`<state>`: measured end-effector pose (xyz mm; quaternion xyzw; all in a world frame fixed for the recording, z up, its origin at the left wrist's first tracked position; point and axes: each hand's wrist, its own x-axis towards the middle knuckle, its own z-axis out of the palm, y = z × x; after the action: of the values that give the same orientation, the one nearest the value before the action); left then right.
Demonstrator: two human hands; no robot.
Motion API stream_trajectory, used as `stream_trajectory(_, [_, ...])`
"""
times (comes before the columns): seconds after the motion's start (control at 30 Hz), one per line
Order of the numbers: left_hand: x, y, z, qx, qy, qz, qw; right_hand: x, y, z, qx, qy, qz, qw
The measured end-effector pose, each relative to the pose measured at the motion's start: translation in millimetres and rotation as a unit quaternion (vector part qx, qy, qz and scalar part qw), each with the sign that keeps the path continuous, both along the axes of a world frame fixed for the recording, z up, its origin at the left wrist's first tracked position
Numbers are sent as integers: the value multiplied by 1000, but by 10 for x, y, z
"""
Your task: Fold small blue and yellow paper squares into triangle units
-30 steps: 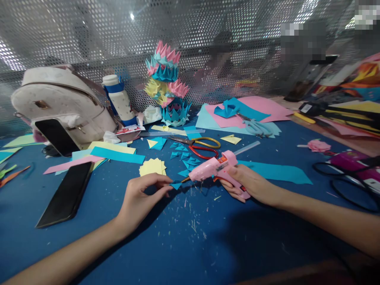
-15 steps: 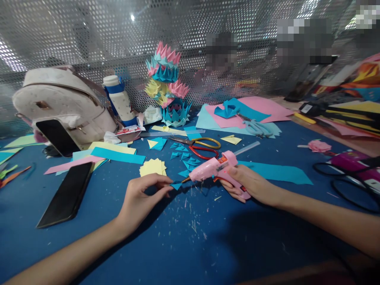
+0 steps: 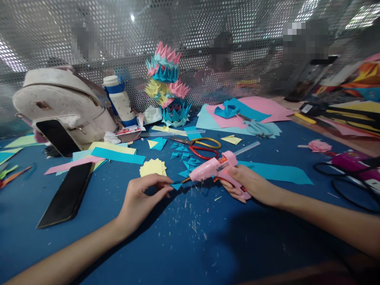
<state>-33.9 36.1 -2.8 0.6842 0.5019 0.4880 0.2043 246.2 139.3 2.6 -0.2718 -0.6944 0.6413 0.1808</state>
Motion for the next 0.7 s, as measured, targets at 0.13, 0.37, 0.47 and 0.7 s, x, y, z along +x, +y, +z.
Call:
stream_trajectory(0.13, [0,-1,0,0,3,1,1000,-2,4,0,-7,2,-6,1000])
stream_trajectory(0.37, [2,5,4,9,7,1,1000,5,-24,47,-21,-12,-7,1000])
stream_trajectory(0.47, [2,6,7,13,9,0,1000,13,-37,64,-14,-10,3,1000])
stream_trajectory(0.7, [-8,5,7,23,28,2,999,25,-33,55,3,-9,5,1000])
